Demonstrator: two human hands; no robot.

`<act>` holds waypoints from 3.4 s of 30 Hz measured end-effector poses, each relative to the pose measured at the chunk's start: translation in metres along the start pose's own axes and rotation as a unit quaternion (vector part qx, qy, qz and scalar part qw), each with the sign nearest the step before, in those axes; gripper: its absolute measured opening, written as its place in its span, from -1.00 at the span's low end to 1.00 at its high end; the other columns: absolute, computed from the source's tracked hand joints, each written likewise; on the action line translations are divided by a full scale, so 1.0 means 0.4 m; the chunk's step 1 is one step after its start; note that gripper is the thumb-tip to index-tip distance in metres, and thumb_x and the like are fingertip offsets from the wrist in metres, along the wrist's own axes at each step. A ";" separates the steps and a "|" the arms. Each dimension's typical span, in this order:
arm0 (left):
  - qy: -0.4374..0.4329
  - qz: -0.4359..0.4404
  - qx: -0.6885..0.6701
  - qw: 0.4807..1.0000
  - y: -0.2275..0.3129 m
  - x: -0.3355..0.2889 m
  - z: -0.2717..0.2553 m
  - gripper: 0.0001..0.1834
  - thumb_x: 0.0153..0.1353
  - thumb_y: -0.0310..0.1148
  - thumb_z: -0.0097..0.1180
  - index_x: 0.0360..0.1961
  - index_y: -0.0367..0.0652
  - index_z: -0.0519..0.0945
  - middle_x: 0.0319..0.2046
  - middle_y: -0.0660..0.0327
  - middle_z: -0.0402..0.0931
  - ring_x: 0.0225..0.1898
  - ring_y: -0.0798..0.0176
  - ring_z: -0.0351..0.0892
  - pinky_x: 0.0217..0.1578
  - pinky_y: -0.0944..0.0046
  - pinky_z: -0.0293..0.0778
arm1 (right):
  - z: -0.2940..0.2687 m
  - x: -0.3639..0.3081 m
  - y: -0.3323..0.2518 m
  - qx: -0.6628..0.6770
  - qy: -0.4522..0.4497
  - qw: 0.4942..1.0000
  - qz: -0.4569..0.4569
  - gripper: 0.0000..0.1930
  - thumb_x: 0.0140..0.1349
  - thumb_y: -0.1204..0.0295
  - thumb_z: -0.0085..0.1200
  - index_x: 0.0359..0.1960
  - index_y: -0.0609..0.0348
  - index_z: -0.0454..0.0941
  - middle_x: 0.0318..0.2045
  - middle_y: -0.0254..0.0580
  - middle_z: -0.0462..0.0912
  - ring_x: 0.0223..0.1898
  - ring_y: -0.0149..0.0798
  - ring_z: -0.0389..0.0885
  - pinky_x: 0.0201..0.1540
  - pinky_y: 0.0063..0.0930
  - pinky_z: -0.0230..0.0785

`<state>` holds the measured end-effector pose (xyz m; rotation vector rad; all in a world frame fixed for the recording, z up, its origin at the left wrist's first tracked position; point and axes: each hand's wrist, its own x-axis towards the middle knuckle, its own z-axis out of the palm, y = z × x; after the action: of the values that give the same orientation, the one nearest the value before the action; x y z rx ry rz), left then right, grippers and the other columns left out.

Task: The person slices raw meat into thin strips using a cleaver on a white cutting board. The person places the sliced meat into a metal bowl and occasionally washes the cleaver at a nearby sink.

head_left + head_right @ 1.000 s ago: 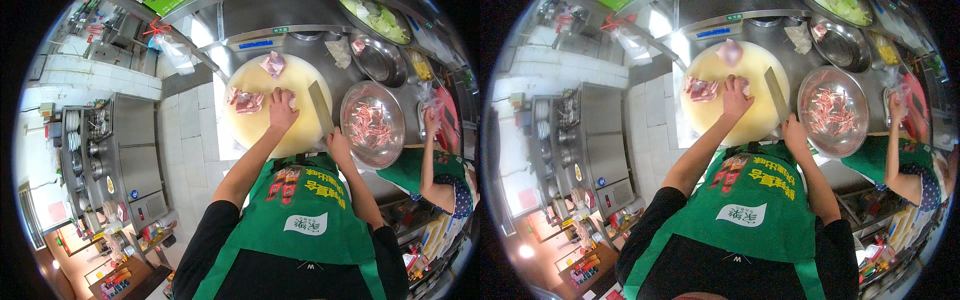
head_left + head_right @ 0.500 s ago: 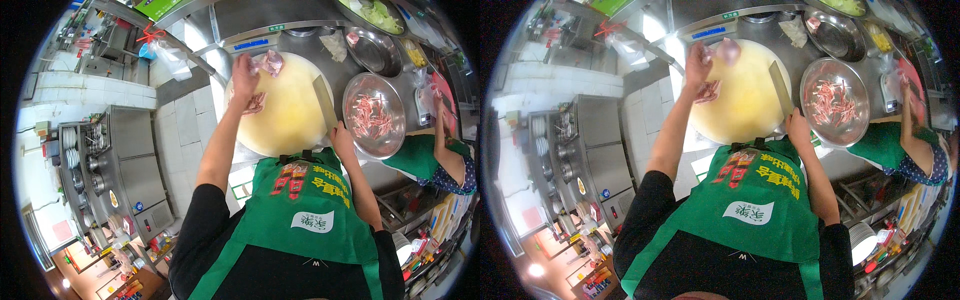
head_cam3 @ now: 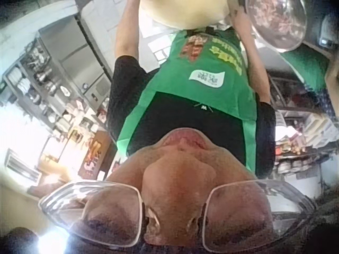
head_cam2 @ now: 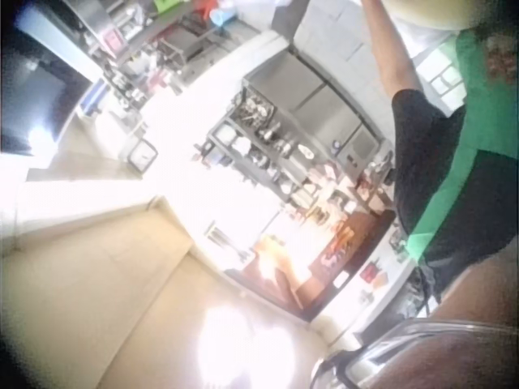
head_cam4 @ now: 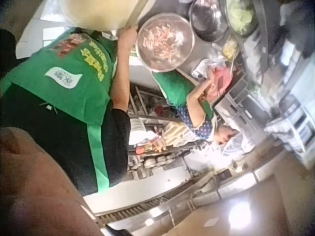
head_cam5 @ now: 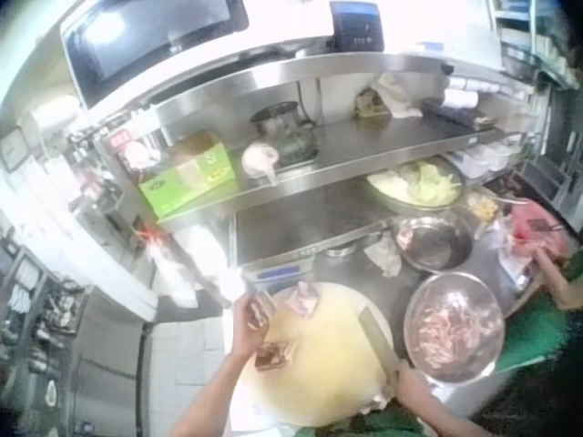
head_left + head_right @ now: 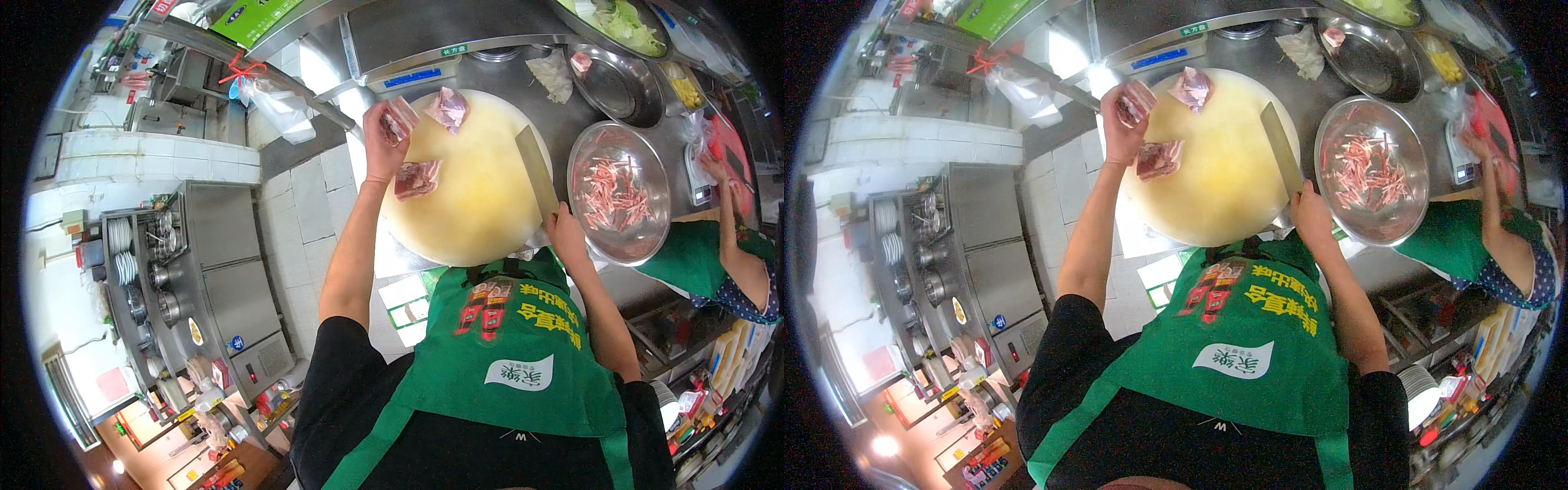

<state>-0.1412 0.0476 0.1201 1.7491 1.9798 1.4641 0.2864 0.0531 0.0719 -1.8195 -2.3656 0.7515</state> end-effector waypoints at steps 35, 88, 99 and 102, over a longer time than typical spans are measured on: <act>-0.128 -0.096 0.202 0.966 0.136 -0.369 0.009 -0.51 -0.09 -0.48 0.40 -0.07 -0.19 0.54 -0.07 0.02 0.53 -0.09 -0.17 0.54 -0.04 -0.02 0.53 | -0.026 0.025 -0.017 0.000 0.011 0.999 -0.048 -0.67 0.38 0.35 -0.01 -0.01 0.41 0.42 -0.43 0.38 0.65 -0.36 0.35 0.66 -0.29 0.19 0.52; -0.246 -0.396 -0.222 0.856 0.076 -0.210 0.249 -0.52 0.28 -0.27 0.29 0.14 -0.29 0.50 -0.19 0.20 0.63 -0.21 0.34 0.65 -0.23 0.32 0.62 | -0.024 0.063 0.031 0.060 -0.042 0.996 -0.040 -0.70 0.38 0.31 -0.01 -0.09 0.36 0.41 -0.38 0.33 0.67 -0.30 0.32 0.68 -0.22 0.19 0.52; -0.219 -0.259 -0.237 0.911 0.148 -0.242 0.306 -0.35 0.02 -0.60 0.42 0.17 -0.32 0.45 -0.02 0.11 0.60 -0.01 0.25 0.61 0.03 0.25 0.56 | 0.000 0.083 0.042 0.048 -0.035 0.997 -0.048 -0.71 0.36 0.30 0.03 -0.12 0.35 0.44 -0.43 0.31 0.67 -0.34 0.31 0.69 -0.25 0.18 0.54; -0.165 -0.215 -0.247 0.930 0.179 -0.282 0.277 -0.37 0.03 -0.66 0.40 0.16 -0.26 0.45 -0.01 0.11 0.58 -0.01 0.23 0.59 0.05 0.26 0.54 | -0.002 0.088 0.037 0.035 -0.047 0.998 -0.039 -0.70 0.35 0.32 0.03 -0.06 0.33 0.41 -0.39 0.31 0.67 -0.30 0.34 0.66 -0.21 0.19 0.50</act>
<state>0.0160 0.0083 0.0581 1.1616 1.5189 1.2680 0.2893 0.0886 0.0582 -1.6909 -2.4180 0.9181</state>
